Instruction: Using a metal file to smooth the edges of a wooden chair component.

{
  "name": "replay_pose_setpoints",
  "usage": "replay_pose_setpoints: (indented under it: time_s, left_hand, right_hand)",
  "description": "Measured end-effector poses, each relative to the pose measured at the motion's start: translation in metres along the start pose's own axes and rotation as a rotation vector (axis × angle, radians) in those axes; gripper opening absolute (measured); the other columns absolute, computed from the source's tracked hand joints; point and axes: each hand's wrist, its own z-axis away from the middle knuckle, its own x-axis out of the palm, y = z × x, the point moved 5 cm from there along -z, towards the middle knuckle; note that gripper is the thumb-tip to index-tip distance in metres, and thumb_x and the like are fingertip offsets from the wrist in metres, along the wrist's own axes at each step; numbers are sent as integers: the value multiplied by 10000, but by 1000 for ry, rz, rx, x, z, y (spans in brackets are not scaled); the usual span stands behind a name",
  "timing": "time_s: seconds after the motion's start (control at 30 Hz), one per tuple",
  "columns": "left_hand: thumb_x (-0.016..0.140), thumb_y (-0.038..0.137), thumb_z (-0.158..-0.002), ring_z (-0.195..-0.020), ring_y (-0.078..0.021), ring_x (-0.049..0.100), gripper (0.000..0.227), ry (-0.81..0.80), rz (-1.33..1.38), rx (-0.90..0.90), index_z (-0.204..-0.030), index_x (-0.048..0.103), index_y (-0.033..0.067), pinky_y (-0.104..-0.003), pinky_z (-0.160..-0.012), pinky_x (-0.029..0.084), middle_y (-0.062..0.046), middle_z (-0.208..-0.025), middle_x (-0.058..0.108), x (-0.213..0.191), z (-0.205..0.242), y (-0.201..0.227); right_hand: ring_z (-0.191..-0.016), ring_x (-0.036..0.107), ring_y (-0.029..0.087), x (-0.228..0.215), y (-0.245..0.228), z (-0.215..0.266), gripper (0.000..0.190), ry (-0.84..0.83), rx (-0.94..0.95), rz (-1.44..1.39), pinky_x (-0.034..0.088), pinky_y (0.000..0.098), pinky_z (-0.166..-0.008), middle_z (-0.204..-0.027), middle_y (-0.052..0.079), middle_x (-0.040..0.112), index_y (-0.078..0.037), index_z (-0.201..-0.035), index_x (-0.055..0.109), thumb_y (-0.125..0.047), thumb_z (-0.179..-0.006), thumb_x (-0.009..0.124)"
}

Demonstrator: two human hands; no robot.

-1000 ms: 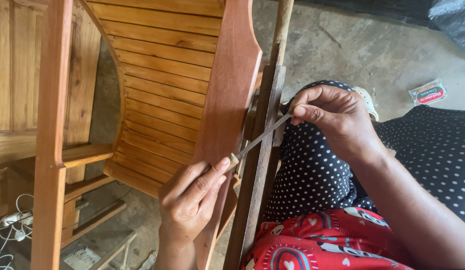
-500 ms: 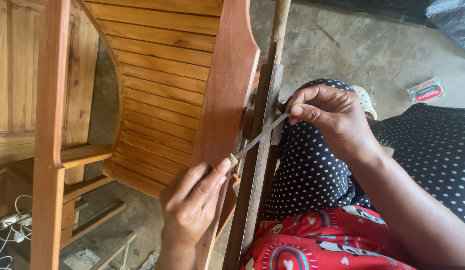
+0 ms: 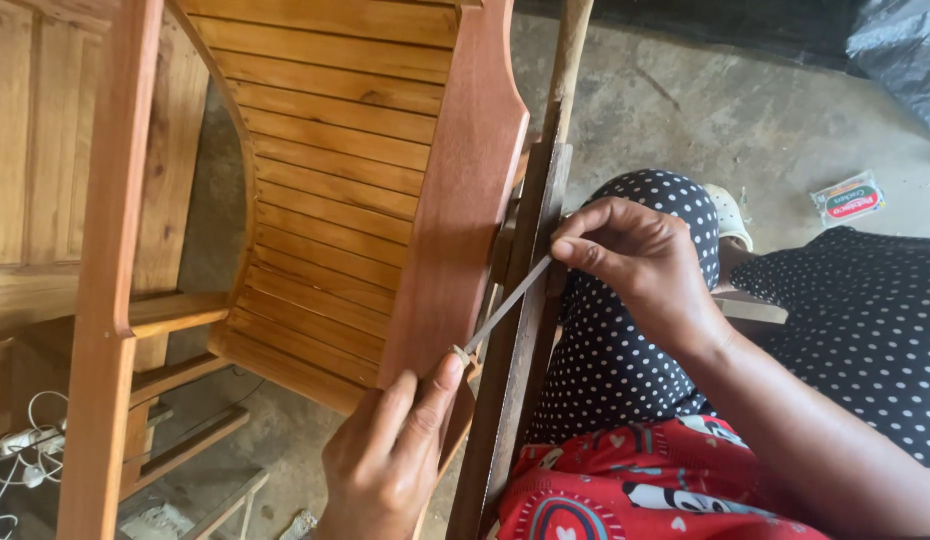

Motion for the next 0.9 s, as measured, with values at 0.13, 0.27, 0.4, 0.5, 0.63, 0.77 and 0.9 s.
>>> replay_pose_setpoints:
  time_s: [0.13,0.27,0.4,0.5,0.63,0.77,0.9]
  left_hand:
    - [738,-28,-815,-704,-242,659,509,-22,-21,3,-1312,705,78,-358,-650,586,-154,-984,667,10,-12,6]
    - [707,-73,-804,-701,-263,641,541,-42,7,51,-1331,715,47,-381,-648,567,-144,-1012,675,28,-24,6]
    - [691,-34,-768,-772,-273,659,616,1,-3,18,-1363,657,119,-390,-713,581,-128,-1034,646,8,-1,4]
    - [778,65,-869,-734,-247,634,560,39,-77,16,-1407,624,101,-369,-635,543,-112,-1007,614,3,11,7]
    - [678,-18,-789,-750,-262,638,621,-15,-24,0,-1397,627,95,-381,-660,564,-121,-1078,651,17,-12,6]
    - [677,-6,-789,-706,-245,632,615,-61,23,-6,-1400,653,63,-372,-624,551,-109,-1049,650,19,-13,7]
    - [648,-6,-779,-693,-226,617,623,6,-55,-55,-1392,628,107,-359,-636,558,-105,-1044,623,-2,22,6]
  right_hand:
    - [-929,674,101,-13,0,-10,59,17,-41,25,565,275,-897,-977,14,722,-38,-964,723,-42,-915,755]
    - [-975,666,129,-27,-7,-19,57,58,-110,-43,550,292,-940,-1038,29,706,-48,-975,725,-35,-940,768]
    - [-1168,623,185,-5,-1,-5,80,45,-184,-14,506,355,-1063,-1258,62,639,-57,-950,718,-43,-908,784]
    - [-1365,547,235,6,-1,-2,86,-4,-242,38,434,405,-1178,-1452,79,545,-52,-933,715,-41,-891,790]
    - [-1398,545,266,-9,5,-20,75,16,-186,-106,439,434,-1170,-1524,78,519,-74,-926,735,-56,-875,787]
    - [-1363,574,282,-15,6,-19,61,53,-149,-237,464,449,-1151,-1531,92,527,-79,-915,732,-48,-889,778]
    - [-1369,572,251,18,1,3,43,-23,-167,-159,445,431,-1169,-1547,90,517,-52,-913,713,-29,-911,749]
